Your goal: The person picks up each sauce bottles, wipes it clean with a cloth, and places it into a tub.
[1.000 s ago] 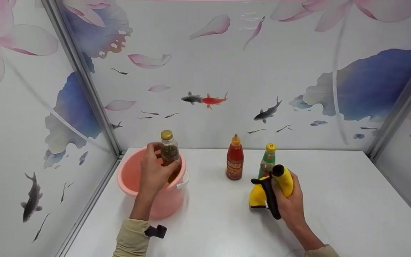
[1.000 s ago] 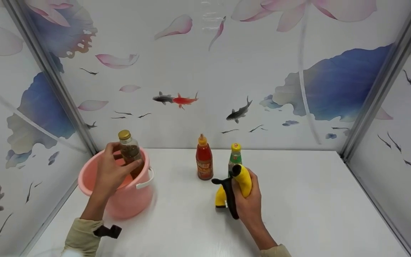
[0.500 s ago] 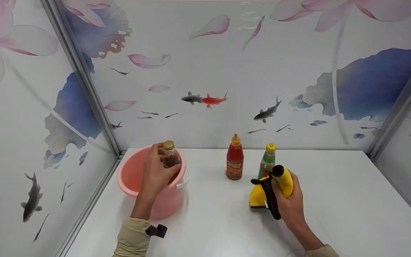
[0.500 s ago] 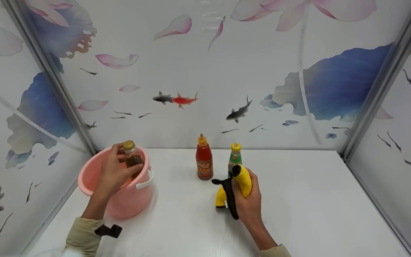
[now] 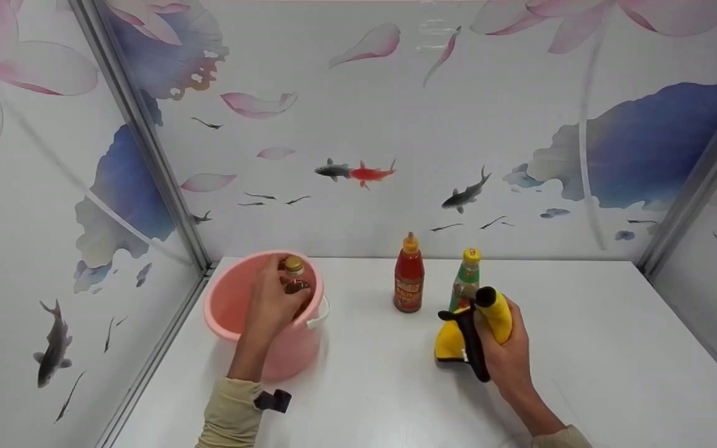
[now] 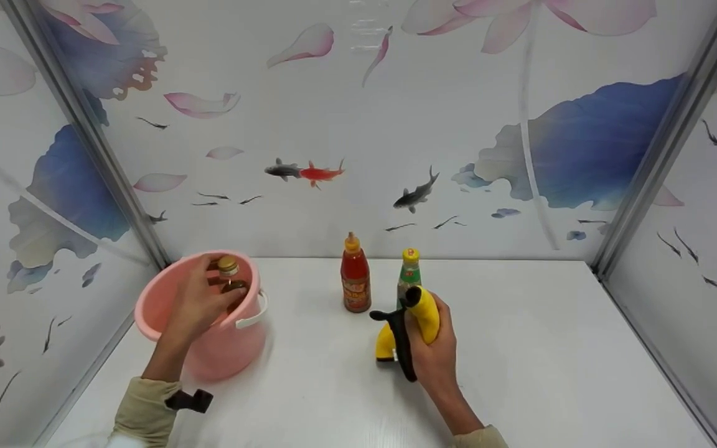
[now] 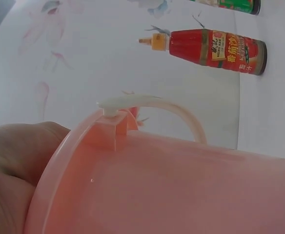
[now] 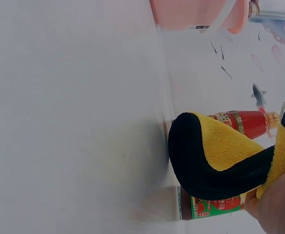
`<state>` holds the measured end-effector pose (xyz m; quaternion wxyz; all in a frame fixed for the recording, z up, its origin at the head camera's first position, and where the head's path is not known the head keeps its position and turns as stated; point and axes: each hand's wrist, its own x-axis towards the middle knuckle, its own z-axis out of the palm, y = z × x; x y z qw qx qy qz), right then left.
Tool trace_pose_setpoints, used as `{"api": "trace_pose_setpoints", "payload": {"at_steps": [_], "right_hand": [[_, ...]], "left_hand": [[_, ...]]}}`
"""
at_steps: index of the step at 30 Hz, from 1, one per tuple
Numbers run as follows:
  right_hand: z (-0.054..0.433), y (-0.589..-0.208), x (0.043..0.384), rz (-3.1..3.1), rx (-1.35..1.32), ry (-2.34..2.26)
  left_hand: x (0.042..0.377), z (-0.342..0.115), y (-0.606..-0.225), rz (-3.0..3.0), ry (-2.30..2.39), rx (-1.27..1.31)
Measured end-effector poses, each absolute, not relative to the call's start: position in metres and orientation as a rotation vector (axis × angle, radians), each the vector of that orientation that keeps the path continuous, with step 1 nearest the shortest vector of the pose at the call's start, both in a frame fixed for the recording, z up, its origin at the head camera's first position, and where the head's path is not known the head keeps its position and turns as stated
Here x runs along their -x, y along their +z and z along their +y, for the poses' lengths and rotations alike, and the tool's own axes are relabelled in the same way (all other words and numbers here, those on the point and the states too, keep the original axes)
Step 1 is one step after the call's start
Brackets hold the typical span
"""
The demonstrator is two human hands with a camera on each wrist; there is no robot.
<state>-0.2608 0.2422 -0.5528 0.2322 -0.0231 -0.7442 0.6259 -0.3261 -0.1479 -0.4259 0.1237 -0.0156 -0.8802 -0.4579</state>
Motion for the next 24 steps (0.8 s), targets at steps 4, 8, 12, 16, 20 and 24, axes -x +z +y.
{"api": "trace_pose_setpoints", "payload": {"at_steps": [4,8,12,16,20,24], "right_hand": [[0.242,-0.553,0.261,-2.05,0.068,1.709],[0.242,-0.552,0.261,-2.049,0.064,1.701],[0.244,-0.55,0.261,-2.047,0.069,1.699],[0.244,-0.547,0.26,-2.038,0.062,1.706],[0.246,-0.545,0.26,-2.027,0.053,1.711],[0.249,-0.545,0.26,-2.02,0.054,1.706]], "left_hand": [[0.325,-0.146,-0.423,-2.561,-1.355,0.057],[0.323,-0.145,-0.419,-2.531,-1.334,0.058],[0.321,-0.142,-0.415,-2.466,-1.278,0.107],[0.317,-0.134,-0.412,-2.369,-1.218,0.141],[0.311,-0.12,-0.411,-2.266,-1.189,0.174],[0.307,-0.104,-0.41,-2.179,-1.188,0.274]]}}
